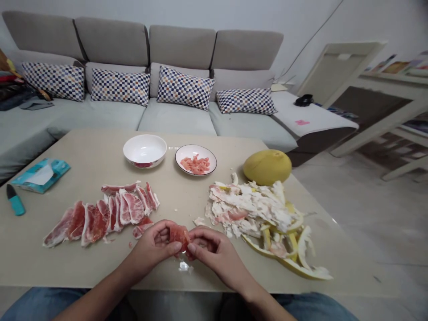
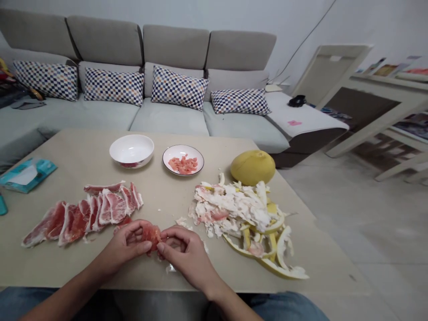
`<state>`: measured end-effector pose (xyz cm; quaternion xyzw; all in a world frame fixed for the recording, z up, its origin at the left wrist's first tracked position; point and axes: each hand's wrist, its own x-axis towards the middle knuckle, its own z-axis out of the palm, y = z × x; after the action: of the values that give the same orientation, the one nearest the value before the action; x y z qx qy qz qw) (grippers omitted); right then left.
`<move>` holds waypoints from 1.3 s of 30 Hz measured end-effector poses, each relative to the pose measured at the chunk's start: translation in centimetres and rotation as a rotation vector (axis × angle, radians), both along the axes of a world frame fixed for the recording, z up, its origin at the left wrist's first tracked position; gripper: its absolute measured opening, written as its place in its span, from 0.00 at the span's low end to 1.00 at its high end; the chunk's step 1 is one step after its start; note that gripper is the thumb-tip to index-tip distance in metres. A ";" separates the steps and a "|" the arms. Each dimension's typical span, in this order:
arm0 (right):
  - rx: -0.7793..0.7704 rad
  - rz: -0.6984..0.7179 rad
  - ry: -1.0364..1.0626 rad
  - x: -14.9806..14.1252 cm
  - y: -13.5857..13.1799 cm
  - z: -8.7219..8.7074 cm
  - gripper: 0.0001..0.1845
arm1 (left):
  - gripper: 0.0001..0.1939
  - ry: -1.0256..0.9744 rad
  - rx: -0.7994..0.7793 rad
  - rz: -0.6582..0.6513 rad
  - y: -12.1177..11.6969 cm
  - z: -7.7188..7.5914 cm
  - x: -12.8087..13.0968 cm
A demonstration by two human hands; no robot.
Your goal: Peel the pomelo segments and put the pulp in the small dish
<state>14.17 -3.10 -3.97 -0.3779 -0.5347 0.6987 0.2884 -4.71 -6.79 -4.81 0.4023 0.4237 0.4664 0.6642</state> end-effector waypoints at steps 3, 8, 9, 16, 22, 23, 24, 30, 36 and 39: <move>-0.169 0.053 0.097 0.3 0.3 0.1 0.17 | 0.13 -0.067 -0.039 -0.034 -0.1 0.3 -0.3; -0.331 0.070 0.209 0.5 0.3 0.4 0.16 | 0.15 -0.201 -0.104 -0.065 -0.2 0.6 -0.5; -0.335 0.074 0.213 0.6 0.4 0.4 0.16 | 0.15 -0.210 -0.116 -0.056 -0.1 0.7 -0.5; 0.498 -0.113 -0.461 -0.1 8.7 0.8 0.19 | 0.11 -0.217 -0.167 0.031 0.1 0.9 -1.1; 0.731 -0.312 -0.840 -1.1 20.0 0.3 0.12 | 0.17 -0.212 -0.229 0.122 0.0 -0.1 -1.7; 0.741 -0.305 -0.888 -1.1 20.9 -0.1 0.11 | 0.18 -0.216 -0.231 0.125 0.0 -0.2 -1.8; 0.749 -0.292 -0.928 -1.2 21.6 -0.5 0.12 | 0.18 -0.220 -0.229 0.128 0.0 -0.2 -1.9; 0.780 -0.237 -1.027 -0.9 22.2 -2.0 0.16 | 0.18 -0.210 -0.225 0.128 0.1 -0.2 -1.9; 0.787 -0.261 -0.898 -0.8 20.1 -0.7 0.12 | 0.18 -0.187 -0.219 0.122 0.0 -0.2 -1.8; 0.769 -0.199 -0.761 -0.9 15.6 0.2 0.12 | 0.15 -0.162 -0.165 0.118 0.1 0.2 -1.7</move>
<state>13.26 12.50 -3.81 -0.5198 -0.7798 0.2363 0.2567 -6.37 -6.71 -4.61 0.2817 0.4286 0.4993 0.6983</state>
